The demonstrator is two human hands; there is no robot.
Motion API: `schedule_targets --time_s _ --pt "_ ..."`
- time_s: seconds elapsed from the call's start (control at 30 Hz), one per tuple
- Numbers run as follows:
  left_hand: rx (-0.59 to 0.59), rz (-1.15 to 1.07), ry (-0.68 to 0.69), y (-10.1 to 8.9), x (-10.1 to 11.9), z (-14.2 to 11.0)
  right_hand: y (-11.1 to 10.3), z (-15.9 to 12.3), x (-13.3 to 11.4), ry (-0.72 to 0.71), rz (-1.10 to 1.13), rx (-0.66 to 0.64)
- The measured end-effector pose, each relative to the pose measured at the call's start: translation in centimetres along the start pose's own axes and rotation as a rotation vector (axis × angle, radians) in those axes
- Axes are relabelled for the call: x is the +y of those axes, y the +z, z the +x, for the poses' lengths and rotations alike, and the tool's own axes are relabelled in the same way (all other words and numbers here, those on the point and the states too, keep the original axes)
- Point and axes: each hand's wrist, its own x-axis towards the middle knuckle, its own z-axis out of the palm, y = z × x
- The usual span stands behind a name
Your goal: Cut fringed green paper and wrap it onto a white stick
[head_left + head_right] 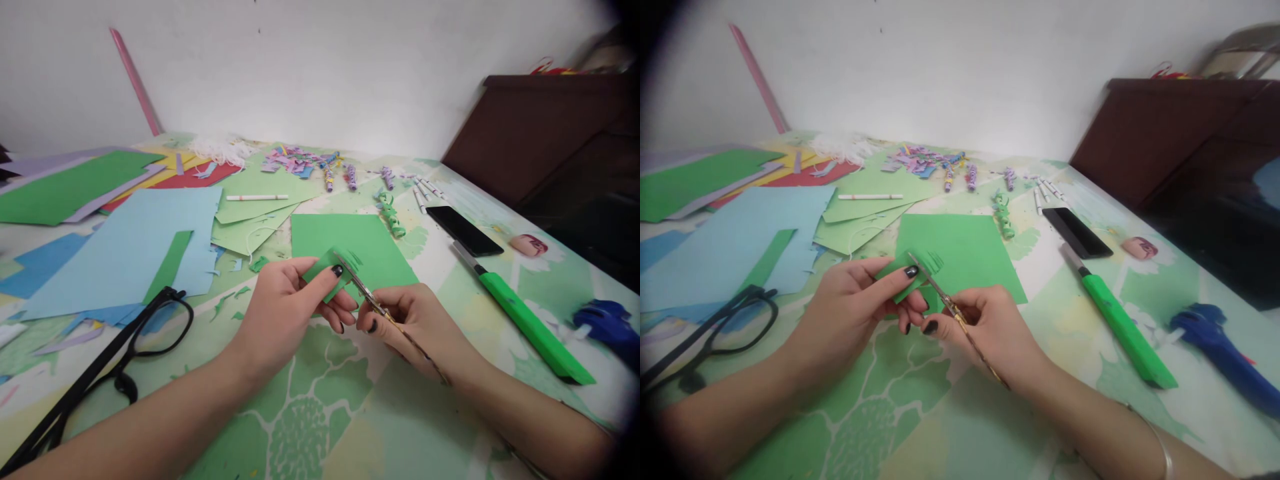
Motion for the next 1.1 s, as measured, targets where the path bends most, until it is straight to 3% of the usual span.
schedule_targets --time_s 0.13,0.33,1.1 --pt "-0.004 -0.008 0.009 -0.02 -0.03 0.05 -0.09 -0.19 0.34 -0.102 0.013 -0.062" --pt "0.002 -0.022 0.01 0.05 0.07 0.08 -0.1 -0.17 0.58 -0.143 0.042 -0.076" --pt "0.007 -0.038 0.005 0.14 -0.12 -0.06 0.15 0.25 0.15 -0.001 -0.013 0.017"
